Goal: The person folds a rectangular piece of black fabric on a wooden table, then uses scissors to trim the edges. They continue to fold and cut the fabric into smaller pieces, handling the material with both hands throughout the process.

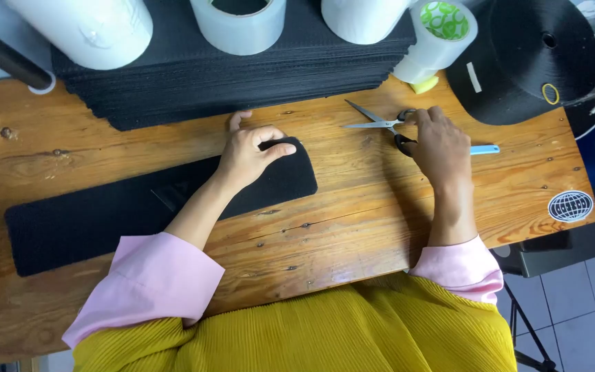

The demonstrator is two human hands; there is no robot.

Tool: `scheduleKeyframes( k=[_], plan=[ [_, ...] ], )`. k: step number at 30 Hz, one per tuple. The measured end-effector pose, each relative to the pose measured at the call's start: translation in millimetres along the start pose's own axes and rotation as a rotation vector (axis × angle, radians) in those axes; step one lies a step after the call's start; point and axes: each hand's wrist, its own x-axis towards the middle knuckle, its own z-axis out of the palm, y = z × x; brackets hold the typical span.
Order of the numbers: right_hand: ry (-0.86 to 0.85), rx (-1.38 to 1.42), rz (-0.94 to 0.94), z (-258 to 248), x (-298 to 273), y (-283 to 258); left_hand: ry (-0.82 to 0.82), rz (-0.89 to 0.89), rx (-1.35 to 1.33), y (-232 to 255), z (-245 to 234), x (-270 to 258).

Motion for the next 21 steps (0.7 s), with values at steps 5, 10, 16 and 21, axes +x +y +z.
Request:
scheduleKeyframes(
  k=[5, 10, 16, 21],
  plan=[
    [0.077, -0.034, -0.044, 45.3, 9.2, 28.6, 0.072, 0.1, -0.004, 1.9, 1.9, -2.8],
    [0.188, 0.217, -0.122, 0.8, 3.2, -22.5, 0.148, 0.204, -0.006, 11.6, -2.0, -2.1],
    [-0.003, 1.29, -0.448, 21.9, -12.3, -103.3, 0.139, 0.225, -0.002, 14.8, -3.8, -1.5],
    [-0.199, 1.514, -0.499, 57.0, 1.9, -110.8, 0.139, 0.256, 0.003, 15.5, -3.7, -0.8]
  ],
)
